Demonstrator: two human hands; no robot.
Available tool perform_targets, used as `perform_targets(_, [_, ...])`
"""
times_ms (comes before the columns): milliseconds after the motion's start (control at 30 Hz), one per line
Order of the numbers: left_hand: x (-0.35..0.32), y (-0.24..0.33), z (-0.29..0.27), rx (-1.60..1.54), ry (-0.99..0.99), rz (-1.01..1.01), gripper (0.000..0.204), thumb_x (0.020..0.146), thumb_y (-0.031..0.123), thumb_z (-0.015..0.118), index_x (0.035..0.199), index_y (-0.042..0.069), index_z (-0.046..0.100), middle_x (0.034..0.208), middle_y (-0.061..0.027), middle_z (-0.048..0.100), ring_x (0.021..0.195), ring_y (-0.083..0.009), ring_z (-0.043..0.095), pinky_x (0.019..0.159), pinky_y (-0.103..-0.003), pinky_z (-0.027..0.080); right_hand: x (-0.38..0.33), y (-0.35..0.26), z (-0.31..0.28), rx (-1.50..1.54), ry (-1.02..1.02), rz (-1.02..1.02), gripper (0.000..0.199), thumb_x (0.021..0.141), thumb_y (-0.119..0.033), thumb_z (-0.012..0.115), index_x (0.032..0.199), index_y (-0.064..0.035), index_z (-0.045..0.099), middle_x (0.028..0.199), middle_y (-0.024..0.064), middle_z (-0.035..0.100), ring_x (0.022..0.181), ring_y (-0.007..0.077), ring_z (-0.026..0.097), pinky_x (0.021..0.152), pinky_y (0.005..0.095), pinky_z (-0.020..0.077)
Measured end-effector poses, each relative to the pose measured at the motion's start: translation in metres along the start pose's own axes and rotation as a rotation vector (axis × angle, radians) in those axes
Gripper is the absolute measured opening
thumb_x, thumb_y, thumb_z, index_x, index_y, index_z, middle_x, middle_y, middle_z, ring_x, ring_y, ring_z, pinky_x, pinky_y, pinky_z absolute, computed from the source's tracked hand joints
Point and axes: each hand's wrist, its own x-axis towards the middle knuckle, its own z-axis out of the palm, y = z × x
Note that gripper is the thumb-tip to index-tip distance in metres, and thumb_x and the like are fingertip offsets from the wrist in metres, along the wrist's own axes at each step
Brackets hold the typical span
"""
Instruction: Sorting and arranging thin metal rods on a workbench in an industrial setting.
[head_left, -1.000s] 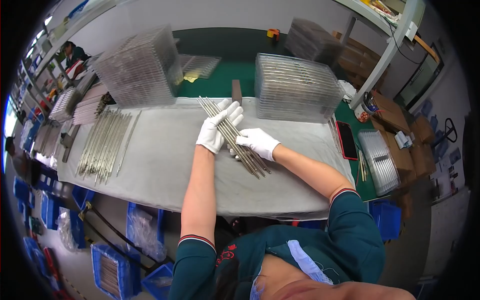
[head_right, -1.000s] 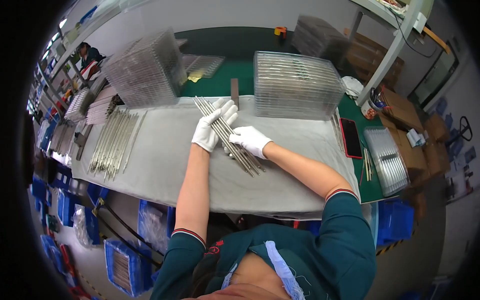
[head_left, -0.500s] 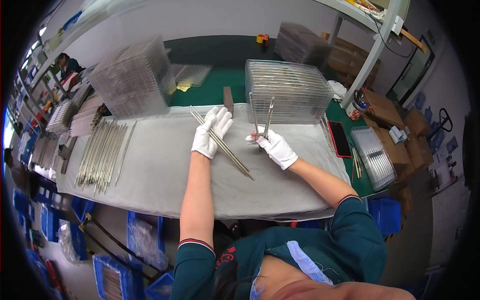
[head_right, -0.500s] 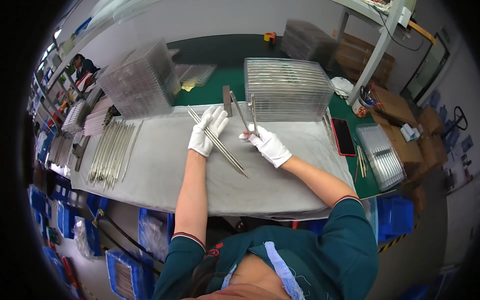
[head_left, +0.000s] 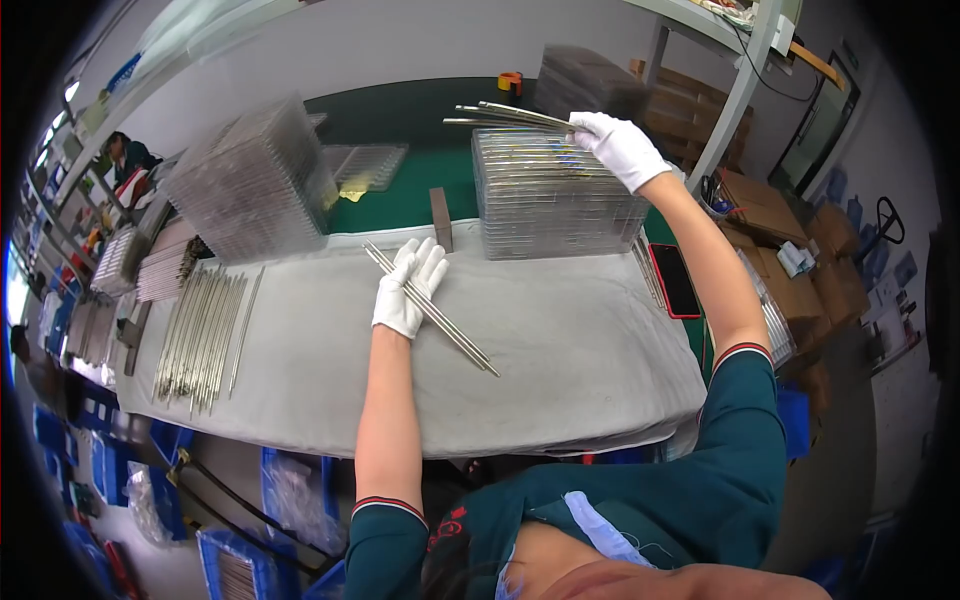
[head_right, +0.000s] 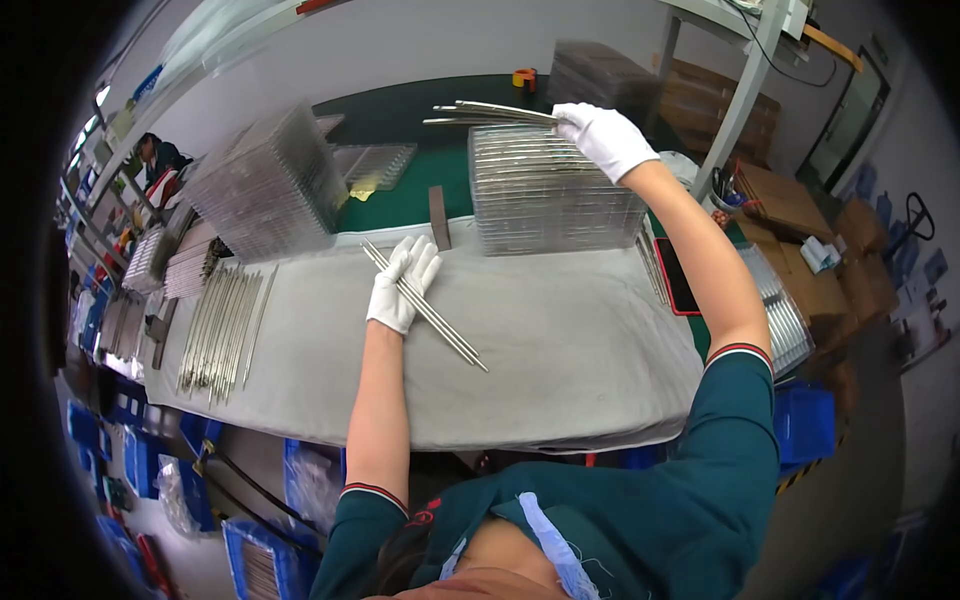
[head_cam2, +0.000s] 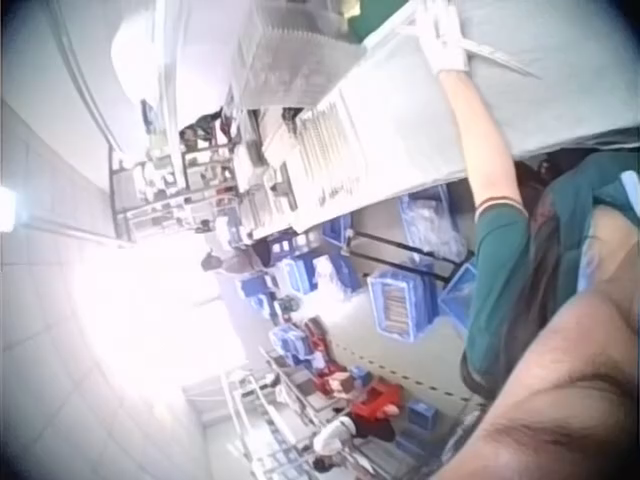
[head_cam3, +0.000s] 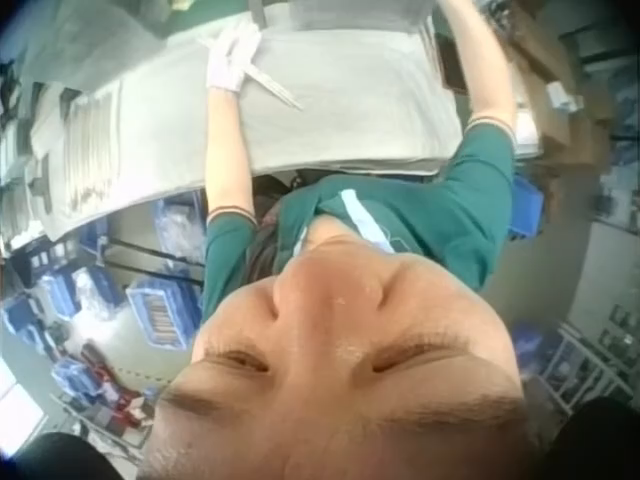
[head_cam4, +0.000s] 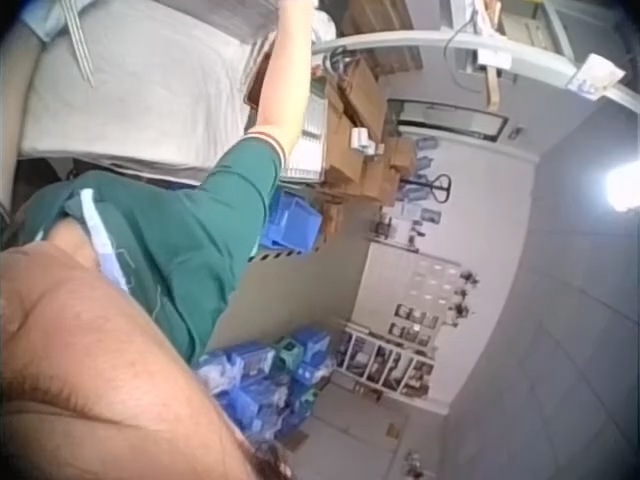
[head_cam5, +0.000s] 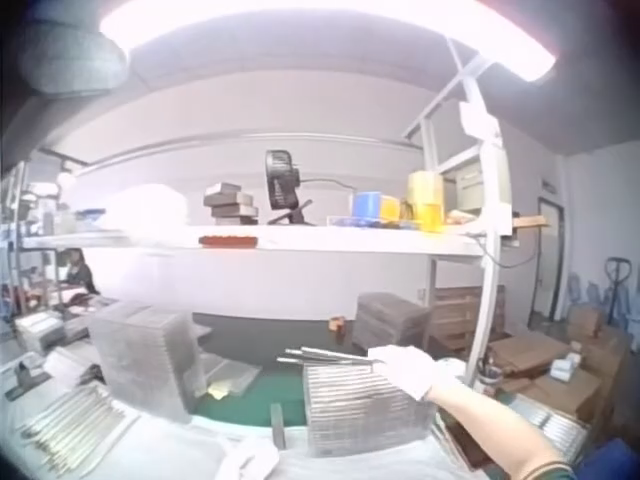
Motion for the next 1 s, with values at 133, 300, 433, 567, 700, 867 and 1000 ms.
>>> perform_targets(133, [0.002,-0.004,0.003,0.0,0.035,-0.02,0.05,0.091,0.006,0.04,0.136,0.001,0.02,0.138,-0.0197,0.029,0.124,-0.0343,0.036,0.102,-0.047,0.035,0.028,0.055,0.021,-0.206,-0.027,0.077,0.022,0.085,-0.023,0.051,0.102,-0.0109,0.06,0.1,0.0118,0.061,0.09,0.0318,0.058,0.08,0.0386,0.0465])
perform_targets(300, [-0.001,-0.002,0.001,0.003,0.033,-0.012,0.05,0.091,0.007,0.042,0.135,0.0,0.02,0.137,-0.0201,0.029,0.124,-0.0345,0.036,0.102,-0.046,0.036,0.038,0.062,0.038,-0.262,-0.162,0.093,0.02,0.084,-0.022,0.052,0.098,-0.0111,0.061,0.098,0.0125,0.062,0.091,0.0318,0.059,0.079,0.0403,0.0469])
perform_targets(433, [0.001,-0.002,0.004,0.014,0.017,-0.01,0.051,0.09,0.007,0.043,0.135,0.0,0.021,0.137,-0.0199,0.03,0.124,-0.0346,0.035,0.102,-0.046,0.035,0.042,0.077,0.046,-0.268,-0.215,0.111,0.022,0.084,-0.024,0.052,0.1,-0.0118,0.061,0.097,0.0121,0.063,0.092,0.0312,0.059,0.079,0.0405,0.0467])
perform_targets(567, [0.002,0.0,0.001,0.018,0.017,-0.003,0.051,0.09,0.007,0.044,0.135,0.0,0.021,0.137,-0.02,0.03,0.124,-0.0345,0.035,0.102,-0.046,0.035,0.047,0.071,0.046,-0.27,-0.227,0.1,0.025,0.085,-0.025,0.052,0.104,-0.0124,0.061,0.099,0.011,0.063,0.092,0.0311,0.058,0.079,0.0399,0.0465])
perform_targets(700, [0.002,-0.001,0.0,0.007,0.021,-0.001,0.052,0.089,0.007,0.045,0.135,0.0,0.022,0.137,-0.0199,0.03,0.124,-0.0347,0.036,0.102,-0.046,0.035,0.055,0.065,0.049,-0.3,-0.263,0.09,0.025,0.086,-0.024,0.051,0.106,-0.0135,0.062,0.101,0.0104,0.063,0.093,0.0305,0.059,0.08,0.0392,0.0465])
perform_targets(867, [0.002,-0.003,0.002,0.01,0.009,-0.002,0.05,0.089,0.007,0.045,0.134,0.0,0.023,0.136,-0.0197,0.031,0.124,-0.0345,0.036,0.102,-0.046,0.035,0.059,0.073,0.054,-0.317,-0.313,0.097,0.026,0.087,-0.025,0.05,0.107,-0.0138,0.061,0.101,0.0104,0.063,0.093,0.0297,0.059,0.081,0.0393,0.0464])
perform_targets(1000, [0.001,-0.002,0.003,0.001,0.006,-0.009,0.051,0.09,0.007,0.043,0.135,0.0,0.022,0.137,-0.0195,0.03,0.124,-0.0343,0.036,0.102,-0.046,0.035,0.053,0.068,0.05,-0.315,-0.221,0.082,0.026,0.087,-0.029,0.049,0.106,-0.0153,0.061,0.101,0.0097,0.063,0.091,0.0298,0.06,0.079,0.0389,0.0472])
